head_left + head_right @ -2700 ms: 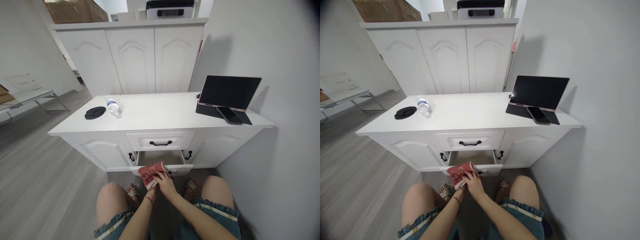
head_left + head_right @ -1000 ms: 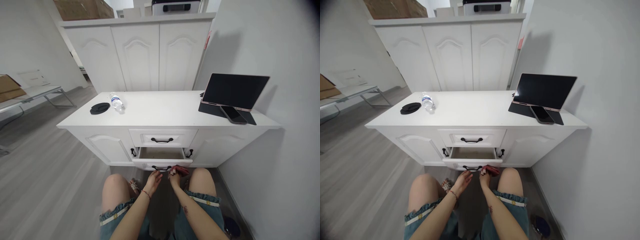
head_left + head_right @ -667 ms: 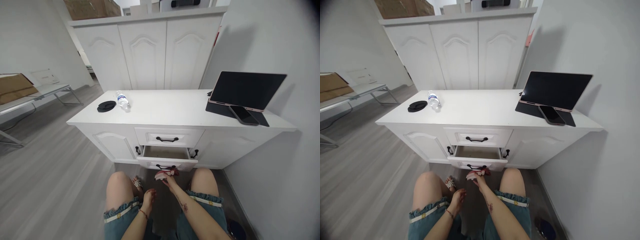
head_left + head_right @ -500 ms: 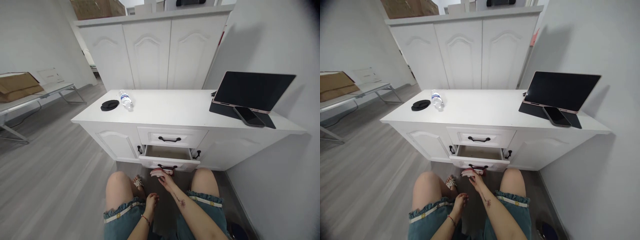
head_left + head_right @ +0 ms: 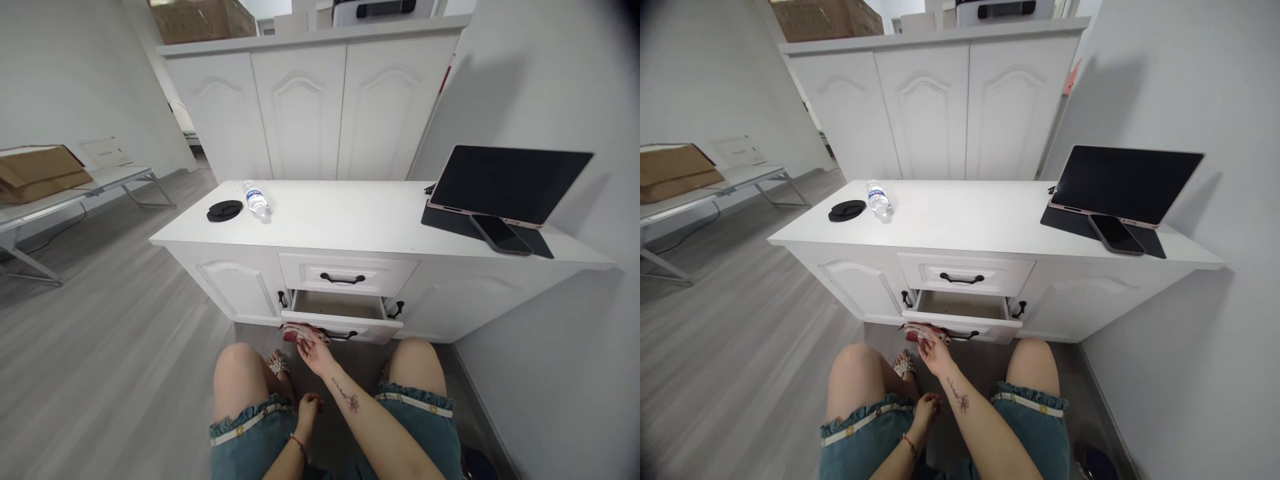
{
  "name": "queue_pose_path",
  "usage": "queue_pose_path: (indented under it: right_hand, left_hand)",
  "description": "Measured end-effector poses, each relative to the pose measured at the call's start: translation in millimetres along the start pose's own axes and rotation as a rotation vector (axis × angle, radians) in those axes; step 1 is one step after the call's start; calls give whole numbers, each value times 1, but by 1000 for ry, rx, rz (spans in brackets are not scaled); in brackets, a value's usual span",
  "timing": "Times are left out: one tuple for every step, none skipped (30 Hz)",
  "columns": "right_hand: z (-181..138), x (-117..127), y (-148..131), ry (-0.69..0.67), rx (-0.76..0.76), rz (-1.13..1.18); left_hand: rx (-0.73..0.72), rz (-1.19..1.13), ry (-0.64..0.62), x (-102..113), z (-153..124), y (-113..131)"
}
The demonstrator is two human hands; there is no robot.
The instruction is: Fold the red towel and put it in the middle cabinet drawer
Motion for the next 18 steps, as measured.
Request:
queue_pose_path:
  right_hand:
    - [-3,-2,-2,-4,2,0]
    - [-6,-4,-4,-8,6,0]
    - [-8,-6,-6,-12,10,0]
    - [-11,-8,-8,-18,15,1]
    - [-13,-10,-10,-21,25,1]
    - [-15,-12,-13,-21,39,2]
    - [-18,-14,-16,-20,54,2]
    - [-20,-15,-19,-19,70,0]
    - [-23,-16,-22,-18,85,-2]
    - [-26,-16,-25,-18,97,-4]
    - [-28,-16,-28,-15,104,-2]
    - [-31,-15,-32,-12,107,7]
    - [-34,-14,-35,-8,108,22]
    - [-37,-13,-39,-5,106,43]
    - [-40,-11,-42,-3,98,65]
    - [-42,-9,-46,-4,90,85]
    - [-45,-7,-50,-6,83,102]
    - [-47,-4,-53,-8,79,114]
  left_hand:
    - [6,10,1,-2,1,-2]
    - [10,17,2,-4,1,-4]
    - [13,24,4,-6,2,-6]
    - [14,28,6,-7,2,-7]
    - [15,31,7,-8,2,-8]
    - [15,33,6,-9,2,-8]
    - [15,34,5,-10,2,-8]
    - [16,34,2,-11,1,-8]
    - [17,34,0,-11,1,-7]
    - [18,33,-2,-11,0,-6]
    - [20,33,-4,-12,-1,-6]
    - [21,32,-5,-12,-2,-5]
    - [22,31,-6,-12,-2,-5]
    - [24,31,-7,-12,-3,-4]
    - [26,31,-9,-13,-4,-4]
    - [28,33,-10,-13,-4,-4]
    - [30,35,-10,-13,-5,-4]
    - [32,38,-10,-13,-5,-3]
Point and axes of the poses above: each hand's wrist, its own z-axis towards the middle knuckle, its own x-axis out of the back of the hand, y = z × x, the point moved 3 cm from there along z, towards the middle knuckle, and after that the axes turned 2 degrees about -x, right-handed, at the moved point
